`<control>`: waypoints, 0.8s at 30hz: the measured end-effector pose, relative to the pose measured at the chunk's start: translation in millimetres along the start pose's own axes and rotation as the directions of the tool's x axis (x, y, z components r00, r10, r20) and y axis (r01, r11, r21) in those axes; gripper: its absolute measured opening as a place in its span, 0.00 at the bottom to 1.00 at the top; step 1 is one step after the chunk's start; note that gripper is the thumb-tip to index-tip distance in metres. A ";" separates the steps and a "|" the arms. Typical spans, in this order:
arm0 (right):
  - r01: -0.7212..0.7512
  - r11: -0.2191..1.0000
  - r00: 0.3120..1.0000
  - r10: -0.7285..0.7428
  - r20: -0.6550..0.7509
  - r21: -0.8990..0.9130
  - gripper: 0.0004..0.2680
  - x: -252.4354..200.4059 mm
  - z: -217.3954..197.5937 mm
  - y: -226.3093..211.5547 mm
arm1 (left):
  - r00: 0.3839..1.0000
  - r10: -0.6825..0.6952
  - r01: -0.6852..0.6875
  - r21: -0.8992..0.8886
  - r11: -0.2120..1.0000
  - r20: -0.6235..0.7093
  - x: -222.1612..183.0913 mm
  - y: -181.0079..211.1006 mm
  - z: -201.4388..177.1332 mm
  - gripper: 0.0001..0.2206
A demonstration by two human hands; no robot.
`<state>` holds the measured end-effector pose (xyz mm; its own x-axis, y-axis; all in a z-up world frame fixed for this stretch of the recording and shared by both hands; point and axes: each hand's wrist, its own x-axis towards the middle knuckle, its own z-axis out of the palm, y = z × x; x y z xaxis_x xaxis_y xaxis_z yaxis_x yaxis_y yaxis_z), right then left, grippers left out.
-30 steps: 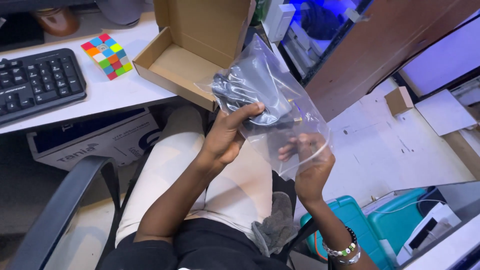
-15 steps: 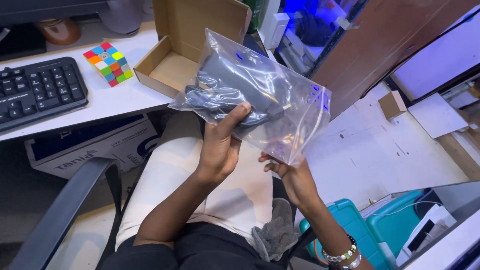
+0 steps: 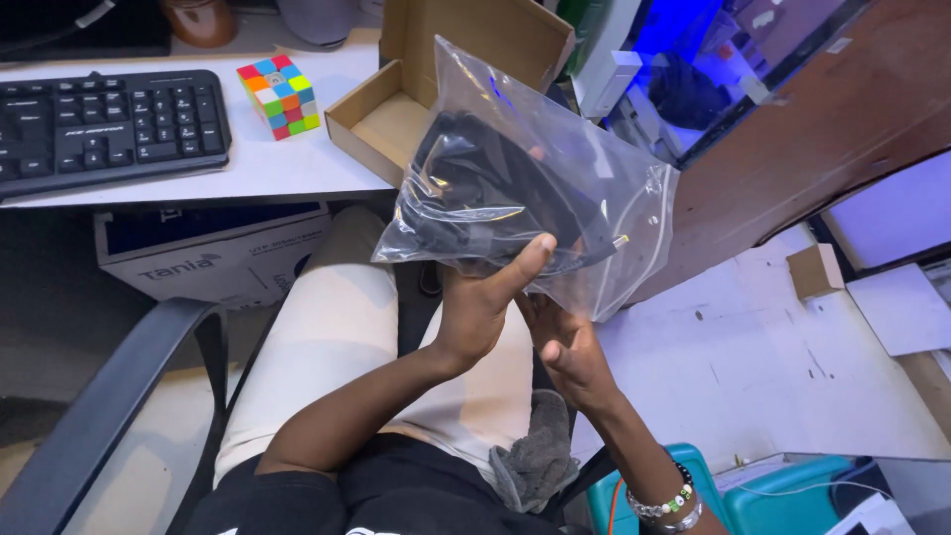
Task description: Unwrapping a laptop power adapter, untangling its cable, and placing it into a plastic bag for storage or shipping.
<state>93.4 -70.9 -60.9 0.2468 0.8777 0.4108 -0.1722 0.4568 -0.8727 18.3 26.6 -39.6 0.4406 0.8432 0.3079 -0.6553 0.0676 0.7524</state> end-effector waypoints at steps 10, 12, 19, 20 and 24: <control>-0.034 0.974 0.924 0.117 -0.365 0.225 0.24 23.5 4.5 -19.5 | 0.986 -0.167 0.167 0.107 0.980 -0.003 3.6 29.3 12.7 0.21; 0.036 0.970 0.845 0.099 -0.526 0.240 0.19 26.2 2.6 -24.7 | 0.981 -0.192 0.180 0.210 0.961 0.038 8.8 34.5 15.2 0.27; 0.177 0.935 0.791 0.051 -0.610 0.308 0.22 15.9 4.2 -32.6 | 0.978 -0.145 0.182 -0.272 0.945 0.152 55.3 38.1 -24.5 0.39; 0.214 0.954 0.789 -0.040 -0.614 0.212 0.21 13.0 -1.1 -30.8 | 0.969 -0.119 0.177 -0.267 0.947 0.218 61.9 37.5 -31.3 0.36; 0.266 0.962 0.731 -0.246 -0.637 -0.067 0.20 -10.2 -18.8 -17.1 | 0.870 -0.056 -0.015 0.140 0.990 0.491 74.5 56.1 -48.8 0.25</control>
<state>111.8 -90.3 -55.1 0.8300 0.4366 0.3472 -0.0364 0.6635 -0.7473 -15.6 119.2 -2.8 0.7211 0.4678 0.5110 -0.5693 -0.0203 0.8219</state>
